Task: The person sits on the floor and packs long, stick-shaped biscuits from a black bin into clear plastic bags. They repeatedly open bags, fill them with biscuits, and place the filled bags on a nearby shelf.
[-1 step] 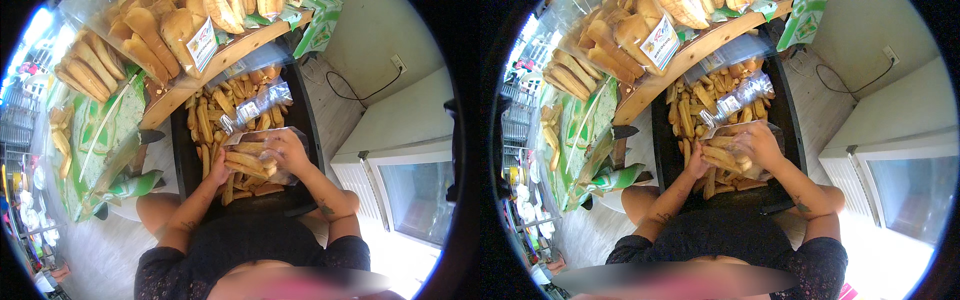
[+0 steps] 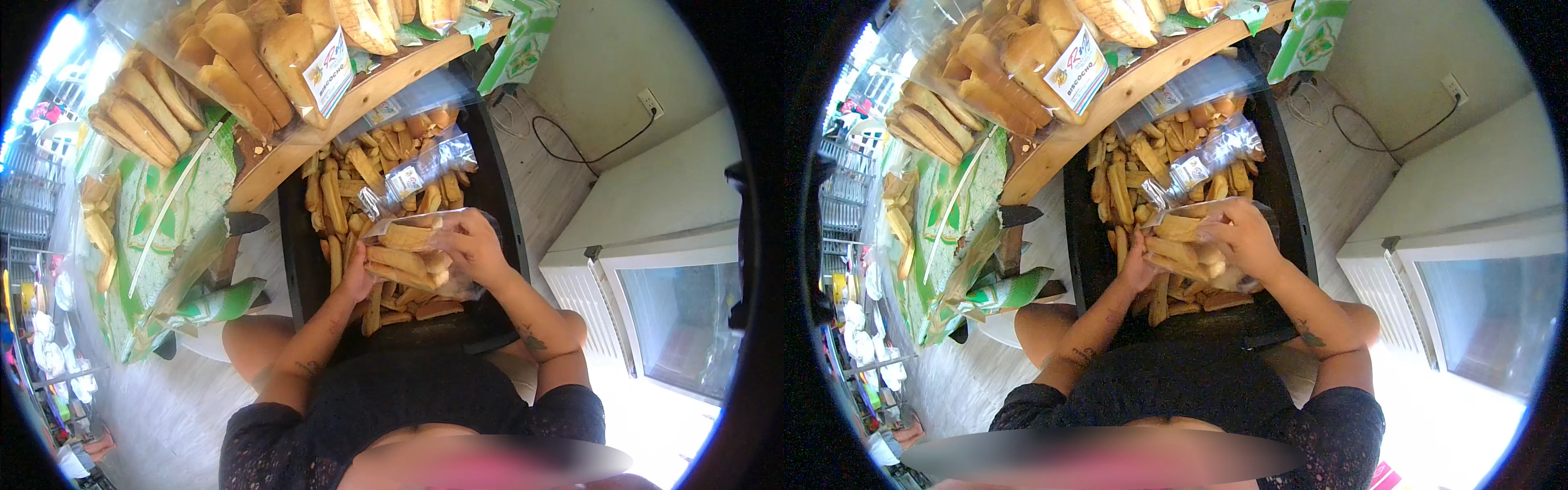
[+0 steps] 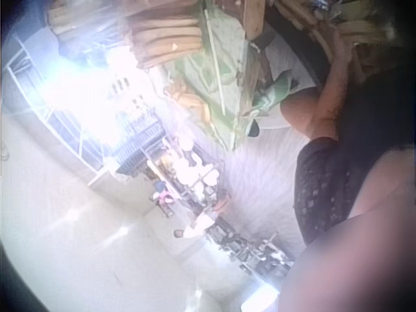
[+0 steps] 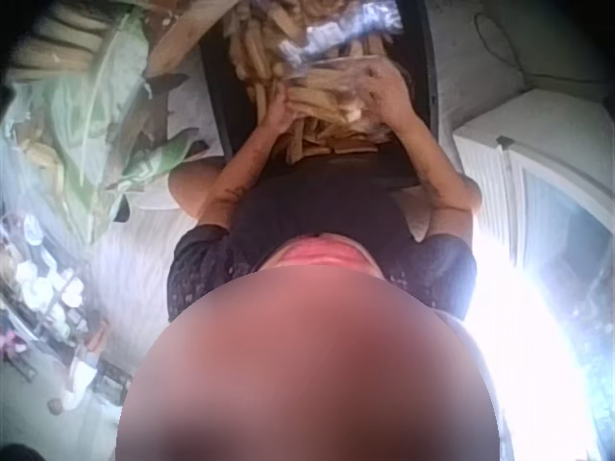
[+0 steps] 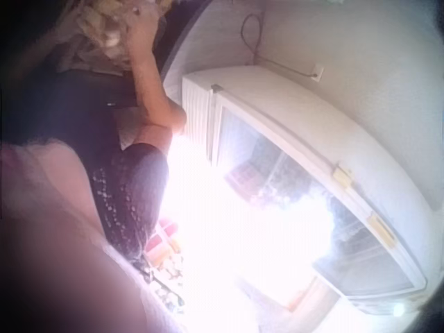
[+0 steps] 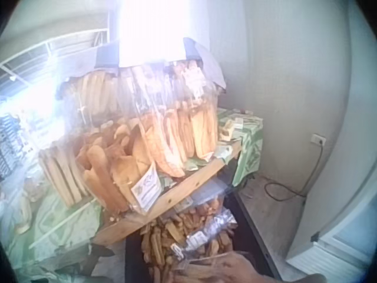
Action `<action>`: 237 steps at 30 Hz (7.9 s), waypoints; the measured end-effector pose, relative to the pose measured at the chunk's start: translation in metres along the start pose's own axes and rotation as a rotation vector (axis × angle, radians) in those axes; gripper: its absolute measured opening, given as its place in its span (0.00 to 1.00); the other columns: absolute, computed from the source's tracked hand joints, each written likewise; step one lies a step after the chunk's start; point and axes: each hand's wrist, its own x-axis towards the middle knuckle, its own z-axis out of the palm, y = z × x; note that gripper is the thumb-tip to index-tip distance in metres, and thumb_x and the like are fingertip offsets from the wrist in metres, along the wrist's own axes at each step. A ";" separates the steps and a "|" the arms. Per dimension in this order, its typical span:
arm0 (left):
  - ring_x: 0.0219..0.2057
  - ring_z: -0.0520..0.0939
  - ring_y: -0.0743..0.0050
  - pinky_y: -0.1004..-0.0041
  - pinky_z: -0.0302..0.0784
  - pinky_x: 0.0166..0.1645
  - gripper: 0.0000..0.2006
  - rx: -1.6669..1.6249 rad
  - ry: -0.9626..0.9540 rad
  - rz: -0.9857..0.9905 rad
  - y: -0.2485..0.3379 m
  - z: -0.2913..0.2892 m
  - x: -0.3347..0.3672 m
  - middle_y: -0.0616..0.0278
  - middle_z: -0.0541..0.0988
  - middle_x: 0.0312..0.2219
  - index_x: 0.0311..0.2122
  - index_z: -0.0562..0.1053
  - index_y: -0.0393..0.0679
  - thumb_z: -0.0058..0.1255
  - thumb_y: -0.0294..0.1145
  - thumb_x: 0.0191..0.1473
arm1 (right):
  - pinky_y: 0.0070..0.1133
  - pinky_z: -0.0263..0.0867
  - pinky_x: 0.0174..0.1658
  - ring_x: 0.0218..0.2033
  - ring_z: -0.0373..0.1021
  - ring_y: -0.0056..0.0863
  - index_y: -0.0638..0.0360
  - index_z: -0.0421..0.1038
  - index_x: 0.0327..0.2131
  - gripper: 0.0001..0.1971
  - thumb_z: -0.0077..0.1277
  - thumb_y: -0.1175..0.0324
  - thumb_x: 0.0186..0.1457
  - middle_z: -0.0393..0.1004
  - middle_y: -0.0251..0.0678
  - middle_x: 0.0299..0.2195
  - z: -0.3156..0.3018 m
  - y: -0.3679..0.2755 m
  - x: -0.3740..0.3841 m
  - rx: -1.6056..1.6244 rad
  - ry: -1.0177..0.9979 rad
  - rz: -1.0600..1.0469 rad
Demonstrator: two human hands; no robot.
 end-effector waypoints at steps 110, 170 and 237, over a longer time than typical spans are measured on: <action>0.49 0.60 0.48 0.58 0.57 0.52 0.35 1.912 0.496 0.896 0.053 -0.003 0.108 0.48 0.60 0.45 0.52 0.54 0.41 0.57 0.34 0.39 | 0.34 0.57 0.49 0.48 0.59 0.49 0.64 0.50 0.53 0.34 0.56 0.67 0.43 0.60 0.51 0.47 0.156 0.141 -0.118 -0.182 -0.199 1.104; 0.38 0.70 0.77 0.75 0.66 0.44 0.13 1.088 -0.196 0.390 -0.023 0.009 -0.038 0.64 0.71 0.34 0.40 0.69 0.41 0.39 0.38 0.57 | 0.25 0.55 0.52 0.50 0.59 0.33 0.61 0.46 0.57 0.37 0.54 0.59 0.48 0.60 0.46 0.49 0.110 -0.030 -0.082 0.790 -0.343 0.606; 0.34 0.61 0.66 0.71 0.56 0.41 0.15 1.190 -0.146 1.011 0.047 0.066 0.020 0.61 0.59 0.30 0.21 0.72 0.41 0.53 0.43 0.45 | 0.22 0.61 0.44 0.41 0.60 0.29 0.58 0.43 0.56 0.43 0.58 0.74 0.37 0.56 0.40 0.42 0.085 -0.003 -0.019 0.608 -0.057 0.858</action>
